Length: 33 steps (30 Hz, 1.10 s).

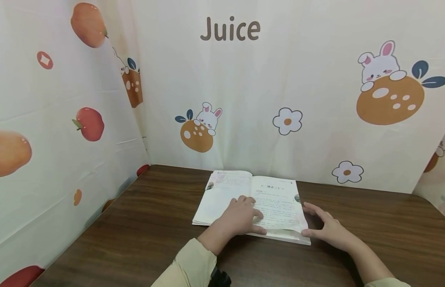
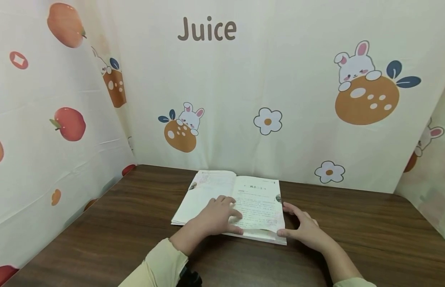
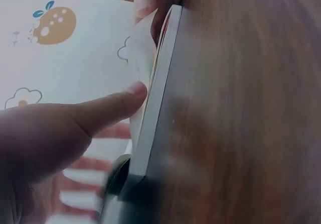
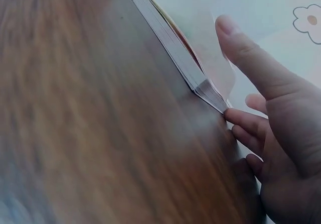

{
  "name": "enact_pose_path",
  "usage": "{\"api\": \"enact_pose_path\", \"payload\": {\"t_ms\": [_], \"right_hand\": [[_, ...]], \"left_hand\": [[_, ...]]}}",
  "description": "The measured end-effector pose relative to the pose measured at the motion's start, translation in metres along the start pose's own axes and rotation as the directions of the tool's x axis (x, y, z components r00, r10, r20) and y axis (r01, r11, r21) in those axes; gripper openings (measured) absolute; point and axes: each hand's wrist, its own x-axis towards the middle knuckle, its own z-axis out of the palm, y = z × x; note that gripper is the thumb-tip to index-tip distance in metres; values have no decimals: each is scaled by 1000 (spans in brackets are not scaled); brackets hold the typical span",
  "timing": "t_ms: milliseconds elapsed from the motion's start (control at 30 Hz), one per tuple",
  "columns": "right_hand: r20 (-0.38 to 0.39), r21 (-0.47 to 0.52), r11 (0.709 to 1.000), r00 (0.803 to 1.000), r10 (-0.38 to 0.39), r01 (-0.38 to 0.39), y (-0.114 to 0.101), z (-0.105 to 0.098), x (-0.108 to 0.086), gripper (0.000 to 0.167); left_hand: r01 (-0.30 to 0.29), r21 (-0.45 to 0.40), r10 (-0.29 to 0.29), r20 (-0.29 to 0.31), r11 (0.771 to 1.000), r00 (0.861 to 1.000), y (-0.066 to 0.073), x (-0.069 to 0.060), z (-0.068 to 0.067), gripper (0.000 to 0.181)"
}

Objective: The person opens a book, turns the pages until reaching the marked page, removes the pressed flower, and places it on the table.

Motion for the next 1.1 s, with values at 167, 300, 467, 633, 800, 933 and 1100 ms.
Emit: {"api": "enact_pose_path", "payload": {"t_ms": [167, 300, 467, 633, 800, 933, 1100], "right_hand": [[14, -17, 1000, 1000, -10, 10, 0, -1, -1, 84], [22, -33, 999, 1000, 4, -4, 1, -1, -1, 84], [22, -40, 999, 1000, 17, -16, 3, 0, -2, 85], [24, -44, 999, 1000, 21, -20, 3, 0, -1, 84], [25, -51, 998, 999, 24, -23, 3, 0, -1, 83], [25, -52, 998, 999, 35, -33, 3, 0, 0, 83], [27, -56, 998, 999, 44, -42, 3, 1, 0, 83]], "left_hand": [[-191, 91, 204, -163, 977, 965, 4, 2, -1, 21], [-230, 126, 257, -265, 965, 930, 8, 2, -2, 14], [-226, 115, 253, -437, 967, 863, 8, 2, -5, 11], [-249, 43, 227, -581, 968, 782, 5, 0, -16, 9], [-235, -21, 157, -686, 972, 711, -3, -3, -32, 8], [-221, -63, 89, -785, 973, 613, -16, -4, -41, 6], [-83, -177, -91, -787, 981, 610, -36, -8, -51, 7]]}}
